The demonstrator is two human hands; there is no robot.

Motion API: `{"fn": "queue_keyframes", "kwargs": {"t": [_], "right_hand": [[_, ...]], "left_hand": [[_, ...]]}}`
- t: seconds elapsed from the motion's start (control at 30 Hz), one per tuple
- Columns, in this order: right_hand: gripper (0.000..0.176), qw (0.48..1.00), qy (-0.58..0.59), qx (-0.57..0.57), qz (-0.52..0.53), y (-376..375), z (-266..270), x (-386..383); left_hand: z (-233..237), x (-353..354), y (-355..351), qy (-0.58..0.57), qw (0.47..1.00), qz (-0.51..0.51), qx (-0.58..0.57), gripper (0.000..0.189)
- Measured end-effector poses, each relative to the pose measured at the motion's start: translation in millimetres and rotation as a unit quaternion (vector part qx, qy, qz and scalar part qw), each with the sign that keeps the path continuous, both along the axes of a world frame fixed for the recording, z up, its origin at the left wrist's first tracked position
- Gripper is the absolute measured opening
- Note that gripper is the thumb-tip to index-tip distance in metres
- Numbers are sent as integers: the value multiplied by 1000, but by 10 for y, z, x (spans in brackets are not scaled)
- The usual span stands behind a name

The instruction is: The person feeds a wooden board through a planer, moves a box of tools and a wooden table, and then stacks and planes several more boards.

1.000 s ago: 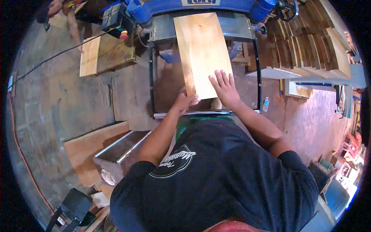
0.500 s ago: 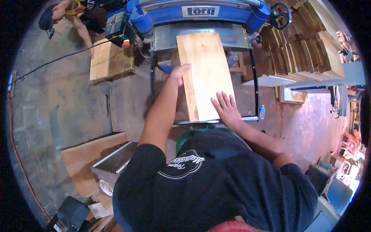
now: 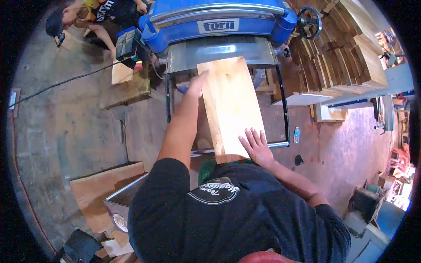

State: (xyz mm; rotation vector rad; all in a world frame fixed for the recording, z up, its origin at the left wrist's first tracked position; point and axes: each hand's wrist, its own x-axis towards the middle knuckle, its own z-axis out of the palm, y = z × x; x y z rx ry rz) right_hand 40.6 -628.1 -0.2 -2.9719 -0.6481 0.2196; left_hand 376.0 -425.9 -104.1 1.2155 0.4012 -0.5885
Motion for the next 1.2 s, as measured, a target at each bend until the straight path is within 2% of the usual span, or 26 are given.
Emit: {"fn": "queue_keyframes", "kwargs": {"t": [0.1, 0.17, 0.23, 0.27, 0.3, 0.33, 0.37, 0.4, 0.43, 0.47, 0.5, 0.53, 0.57, 0.63, 0.67, 0.73, 1.03, 1.1, 1.13, 1.2], "right_hand": [[62, 1000, 7, 19, 2, -67, 19, 22], [65, 999, 0, 39, 1, -98, 58, 78], [79, 984, 36, 176, -22, -138, 140, 180], [79, 983, 33, 178, -19, -141, 139, 224], [85, 960, 18, 277, -28, -138, 127, 289], [91, 927, 5, 373, -36, -122, 114, 329], [91, 927, 5, 374, -31, -72, 109, 349], [93, 871, 20, 486, -67, -6, 104, 351], [93, 825, 75, 551, -98, 1, -1, 317], [93, 769, 122, 613, -132, 9, -102, 285], [77, 721, 34, 672, -162, 93, 52, 293], [75, 703, 26, 686, -185, 101, 26, 273], [73, 697, 31, 688, -201, 93, -22, 244], [69, 698, 58, 678, -222, 77, -136, 201], [67, 698, 65, 675, -230, 64, -198, 185], [63, 696, 73, 672, -244, 52, -284, 158], [45, 686, 78, 665, -284, -23, -444, 104], [41, 689, 83, 659, -290, -37, -486, 73], [39, 694, 88, 651, -293, -51, -504, 41], [35, 720, 123, 614, -299, -67, -569, 26]], "left_hand": [[-200, -414, 89, -17, 999, -10, -45, 49], [507, -864, 85, 53, 992, -18, -114, 45], [1003, -1295, 70, 5, 995, -14, -99, 44], [938, -1488, 82, -73, 995, -22, -59, 40], [871, -1656, 72, -151, 988, -28, -18, 36], [892, -1846, -20, -120, 986, -21, -114, 43], [936, -2033, -152, -87, 974, -15, -209, 51], [1247, -2216, -293, -232, 960, -68, -137, 61], [1592, -2362, -436, -372, 919, -118, -62, 73], [1661, -2465, -553, -436, 879, -190, 36, 80], [1708, -2542, -643, -489, 823, -259, 131, 88], [1772, -2577, -671, -554, 746, -307, 206, 92], [1767, -2572, -723, -578, 723, -317, 205, 88], [1756, -2497, -773, -627, 632, -367, 271, 78], [1751, -2475, -816, -624, 636, -376, 255, 78], [1789, -2410, -911, -639, 559, -424, 316, 74], [1783, -2209, -1209, -669, 510, -459, 287, 84], [1745, -2157, -1242, -683, 474, -475, 289, 84], [1737, -2122, -1274, -682, 474, -478, 286, 84], [1724, -2034, -1347, -704, 437, -475, 295, 82]]}}
